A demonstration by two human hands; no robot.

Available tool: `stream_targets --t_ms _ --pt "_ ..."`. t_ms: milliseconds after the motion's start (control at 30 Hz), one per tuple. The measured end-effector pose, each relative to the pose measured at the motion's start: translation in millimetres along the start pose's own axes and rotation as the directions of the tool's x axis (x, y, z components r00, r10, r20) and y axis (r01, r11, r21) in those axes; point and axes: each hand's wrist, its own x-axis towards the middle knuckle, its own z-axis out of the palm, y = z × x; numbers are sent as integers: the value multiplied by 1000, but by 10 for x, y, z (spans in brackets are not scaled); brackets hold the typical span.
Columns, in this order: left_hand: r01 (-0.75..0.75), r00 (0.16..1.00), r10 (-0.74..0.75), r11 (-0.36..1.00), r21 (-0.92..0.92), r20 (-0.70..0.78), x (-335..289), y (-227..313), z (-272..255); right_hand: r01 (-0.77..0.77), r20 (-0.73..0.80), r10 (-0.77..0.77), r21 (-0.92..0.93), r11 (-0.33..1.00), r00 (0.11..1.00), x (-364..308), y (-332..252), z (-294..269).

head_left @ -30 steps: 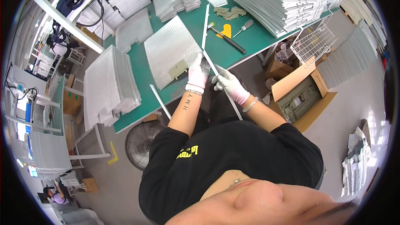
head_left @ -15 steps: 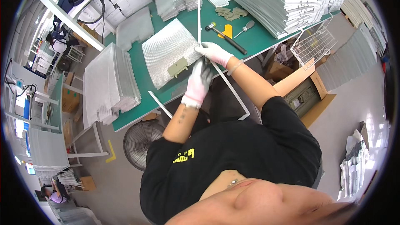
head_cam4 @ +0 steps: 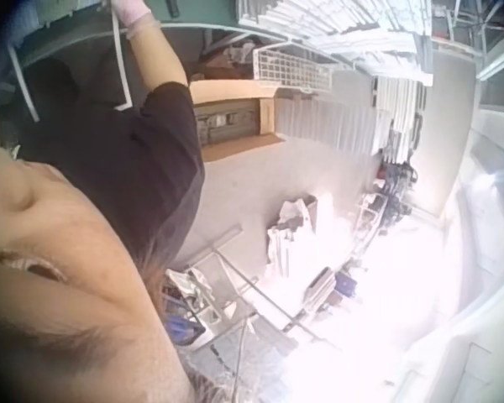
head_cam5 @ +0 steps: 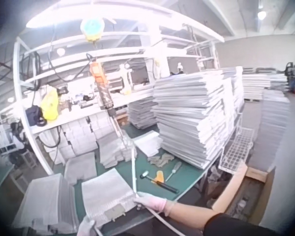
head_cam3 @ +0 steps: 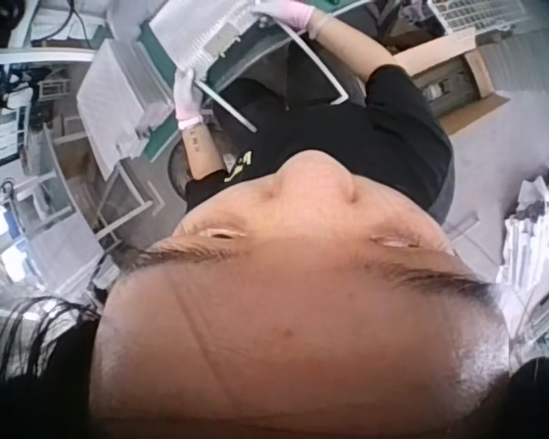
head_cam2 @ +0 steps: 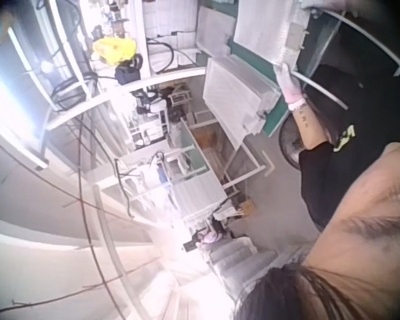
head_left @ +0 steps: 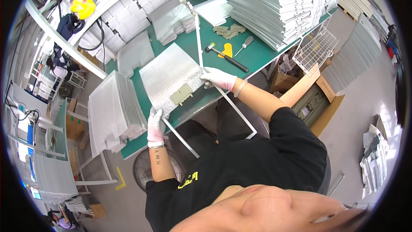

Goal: The person assembles metal frames by inserting mesh panels into rectangular frames, securing them with a hammer and a power drill. They handle multiple mesh panels and frames, stacking completed units on the table.

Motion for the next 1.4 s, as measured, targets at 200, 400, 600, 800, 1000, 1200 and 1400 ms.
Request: stream_targets --t_ms 200,400,600,800,1000,1200,1400 --pt "-49 938 153 947 317 -312 -61 -23 236 166 -4 -166 -24 986 986 -289 -174 -104" --pt "-420 862 507 724 547 -9 -311 102 621 262 -46 -262 -1 965 964 -629 -410 75" --pt "-385 876 452 867 317 -171 -852 317 667 358 -29 -359 -31 933 933 -904 -785 544" --pt "-547 756 626 764 343 -190 -660 860 841 612 49 -611 -11 791 790 -547 -1314 729" --pt "-703 665 746 644 302 -44 -266 1356 875 696 50 -694 -35 717 718 -260 -1768 767" --pt "-730 635 768 631 263 -82 -106 1478 977 629 -120 -672 -266 731 730 -151 -1715 632" --pt "-674 644 737 674 303 -207 -137 1372 926 694 -222 -734 -239 679 642 -82 -1529 717"
